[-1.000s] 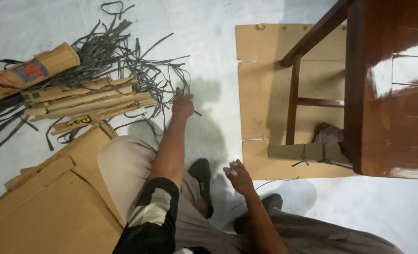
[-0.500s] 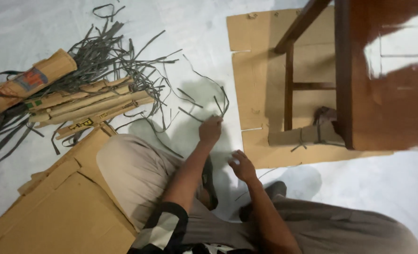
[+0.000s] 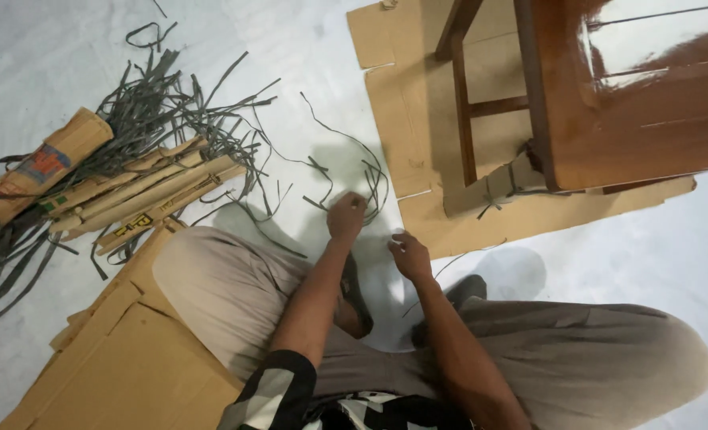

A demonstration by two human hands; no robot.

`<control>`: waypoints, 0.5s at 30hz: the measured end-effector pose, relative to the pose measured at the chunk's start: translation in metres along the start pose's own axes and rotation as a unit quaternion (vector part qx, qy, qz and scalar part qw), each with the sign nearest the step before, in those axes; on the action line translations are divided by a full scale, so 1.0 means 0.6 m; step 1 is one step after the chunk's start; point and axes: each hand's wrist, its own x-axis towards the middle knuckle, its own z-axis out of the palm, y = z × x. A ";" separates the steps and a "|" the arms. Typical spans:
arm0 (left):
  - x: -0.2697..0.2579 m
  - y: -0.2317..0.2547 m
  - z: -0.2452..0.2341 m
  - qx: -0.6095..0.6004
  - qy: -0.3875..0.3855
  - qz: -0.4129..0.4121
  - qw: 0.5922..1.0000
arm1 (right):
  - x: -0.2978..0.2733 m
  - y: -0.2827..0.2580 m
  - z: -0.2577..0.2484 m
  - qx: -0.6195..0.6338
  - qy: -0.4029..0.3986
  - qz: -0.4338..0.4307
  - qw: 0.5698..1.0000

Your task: Packaging a wooden chair for transport using cardboard and plastic strips.

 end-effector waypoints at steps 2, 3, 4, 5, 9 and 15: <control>-0.005 0.010 -0.006 0.040 -0.004 -0.001 0.999 | 0.001 0.005 0.002 0.005 0.003 0.004 1.000; -0.008 0.014 -0.009 0.080 -0.009 -0.003 0.997 | 0.002 0.008 0.004 0.010 0.005 0.008 1.000; -0.008 0.006 -0.003 0.079 -0.009 -0.003 0.997 | 0.005 0.014 0.007 0.009 0.006 0.008 1.000; -0.008 -0.002 0.003 0.094 -0.016 0.001 0.995 | 0.008 0.021 0.011 0.008 0.004 0.014 1.000; -0.005 0.004 0.009 0.138 -0.045 0.024 0.989 | 0.005 0.029 0.009 -0.020 -0.021 0.017 0.999; -0.022 0.036 0.002 0.160 -0.088 0.055 0.982 | 0.006 0.055 0.021 0.010 -0.014 0.018 1.000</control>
